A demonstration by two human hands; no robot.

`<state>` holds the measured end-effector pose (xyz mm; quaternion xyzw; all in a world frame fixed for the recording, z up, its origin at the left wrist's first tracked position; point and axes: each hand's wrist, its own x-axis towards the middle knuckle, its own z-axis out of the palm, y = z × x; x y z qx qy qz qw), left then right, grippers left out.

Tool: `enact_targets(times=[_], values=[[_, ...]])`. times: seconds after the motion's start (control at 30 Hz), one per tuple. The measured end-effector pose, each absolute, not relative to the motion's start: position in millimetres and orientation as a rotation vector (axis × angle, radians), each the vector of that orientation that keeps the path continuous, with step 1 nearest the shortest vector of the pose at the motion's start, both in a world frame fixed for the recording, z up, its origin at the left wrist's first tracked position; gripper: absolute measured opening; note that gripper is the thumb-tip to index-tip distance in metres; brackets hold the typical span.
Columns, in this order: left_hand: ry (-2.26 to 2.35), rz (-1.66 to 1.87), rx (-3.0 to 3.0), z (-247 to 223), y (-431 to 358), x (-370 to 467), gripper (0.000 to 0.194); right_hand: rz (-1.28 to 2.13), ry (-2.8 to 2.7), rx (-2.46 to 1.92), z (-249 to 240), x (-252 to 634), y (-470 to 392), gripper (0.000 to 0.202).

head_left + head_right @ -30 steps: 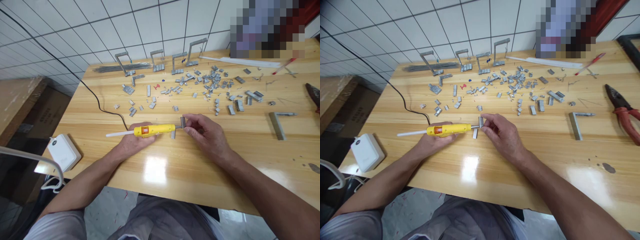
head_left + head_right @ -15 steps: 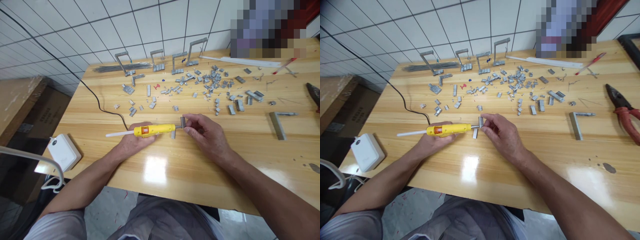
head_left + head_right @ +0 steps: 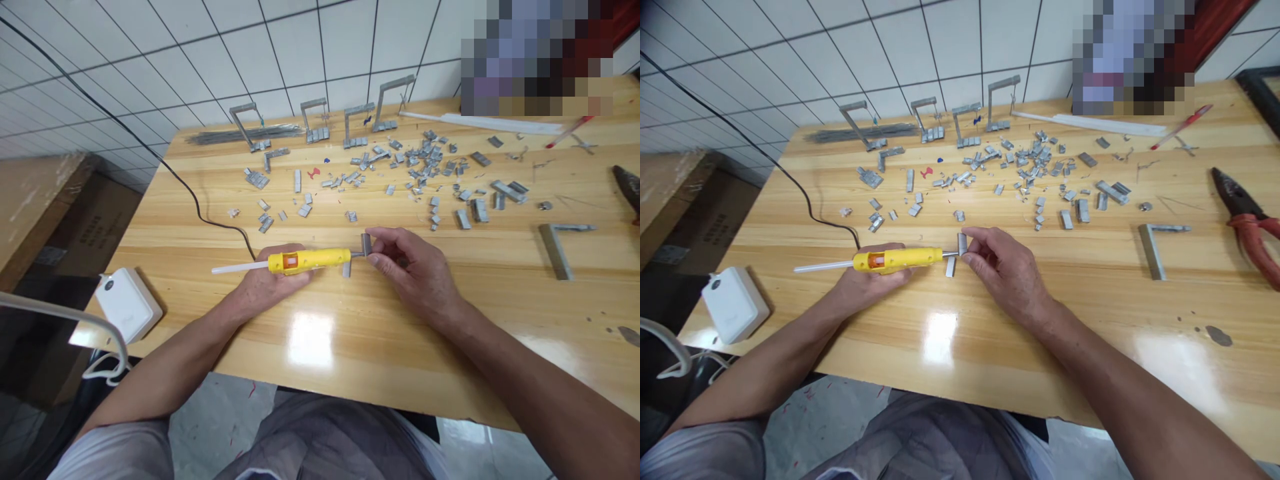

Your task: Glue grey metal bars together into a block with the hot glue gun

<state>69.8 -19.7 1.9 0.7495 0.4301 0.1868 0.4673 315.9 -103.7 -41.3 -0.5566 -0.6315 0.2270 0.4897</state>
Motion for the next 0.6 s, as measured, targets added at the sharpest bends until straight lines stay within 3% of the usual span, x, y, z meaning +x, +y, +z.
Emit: enact_targets(times=[0.6], values=[[1.047, 0.455, 1.844, 2.8, -20.5, 70.6, 0.018, 0.579, -1.507, -1.347, -41.5, 315.2, -104.0, 0.027]])
